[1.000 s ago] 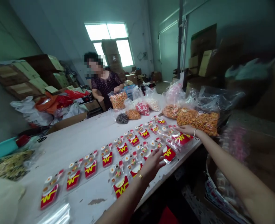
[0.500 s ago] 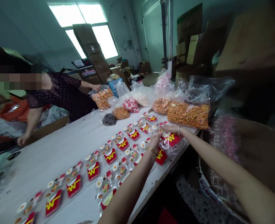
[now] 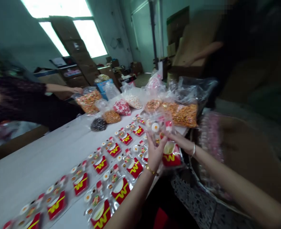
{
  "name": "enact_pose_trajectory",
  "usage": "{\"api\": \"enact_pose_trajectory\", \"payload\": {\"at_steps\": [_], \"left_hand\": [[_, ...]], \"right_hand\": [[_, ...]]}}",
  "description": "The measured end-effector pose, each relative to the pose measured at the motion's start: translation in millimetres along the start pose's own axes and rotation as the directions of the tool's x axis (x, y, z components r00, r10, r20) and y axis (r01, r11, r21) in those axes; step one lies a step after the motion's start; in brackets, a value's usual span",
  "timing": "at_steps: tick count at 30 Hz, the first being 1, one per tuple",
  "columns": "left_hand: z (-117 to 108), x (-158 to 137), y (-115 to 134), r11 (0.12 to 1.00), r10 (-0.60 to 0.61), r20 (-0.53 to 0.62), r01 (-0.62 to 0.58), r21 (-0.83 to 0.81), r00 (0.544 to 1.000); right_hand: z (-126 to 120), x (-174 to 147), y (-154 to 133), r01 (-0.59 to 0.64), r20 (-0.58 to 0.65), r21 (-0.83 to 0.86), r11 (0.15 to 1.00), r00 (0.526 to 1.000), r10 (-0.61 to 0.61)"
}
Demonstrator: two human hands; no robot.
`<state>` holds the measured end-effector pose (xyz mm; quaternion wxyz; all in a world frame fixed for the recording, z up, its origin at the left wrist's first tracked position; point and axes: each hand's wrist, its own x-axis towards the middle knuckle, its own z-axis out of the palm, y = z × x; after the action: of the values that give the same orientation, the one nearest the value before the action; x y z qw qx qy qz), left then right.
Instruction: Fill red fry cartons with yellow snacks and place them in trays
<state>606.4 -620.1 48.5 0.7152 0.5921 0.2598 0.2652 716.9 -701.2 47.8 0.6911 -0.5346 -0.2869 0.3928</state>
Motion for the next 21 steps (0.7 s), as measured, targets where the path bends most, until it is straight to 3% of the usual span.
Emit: {"api": "enact_pose_trajectory", "payload": {"at_steps": [4, 8, 10, 12, 14, 16, 18, 21], "left_hand": [[7, -36, -15, 0.995, 0.039, 0.071, -0.045, 0.086, 0.997], [27, -73, -29, 0.98, 0.056, 0.216, -0.096, 0.176, 0.975], [45, -88, -30, 0.969, 0.077, 0.349, -0.153, 0.195, 0.934], [64, -98, -28, 0.962, 0.077, 0.503, -0.197, 0.19, 0.861], [80, -103, -26, 0.956, 0.061, 0.623, -0.224, 0.188, 0.78], [86, -102, -27, 0.946, 0.032, 0.682, -0.243, 0.215, 0.731], [80, -95, -33, 0.932, -0.027, 0.714, -0.24, 0.271, 0.7], [53, -77, -48, 0.887, -0.165, 0.707, -0.21, 0.411, 0.688]], "right_hand": [[-5, -60, 17, -0.018, -0.036, 0.109, 0.994, 0.999, 0.022], [-20, -121, 24, -0.02, -0.13, 0.136, 0.99, 0.991, 0.038], [-32, -152, 18, 0.021, -0.205, 0.137, 0.99, 0.979, 0.007], [-53, -180, 5, 0.035, -0.298, 0.144, 0.989, 0.954, 0.01], [-85, -201, -11, 0.063, -0.427, 0.115, 0.991, 0.904, -0.008], [-130, -210, -26, 0.12, -0.559, 0.02, 0.993, 0.824, -0.088], [-184, -207, -35, 0.159, -0.647, -0.108, 0.981, 0.739, -0.191], [-271, -179, -28, 0.16, -0.674, -0.24, 0.958, 0.683, -0.283]]}}
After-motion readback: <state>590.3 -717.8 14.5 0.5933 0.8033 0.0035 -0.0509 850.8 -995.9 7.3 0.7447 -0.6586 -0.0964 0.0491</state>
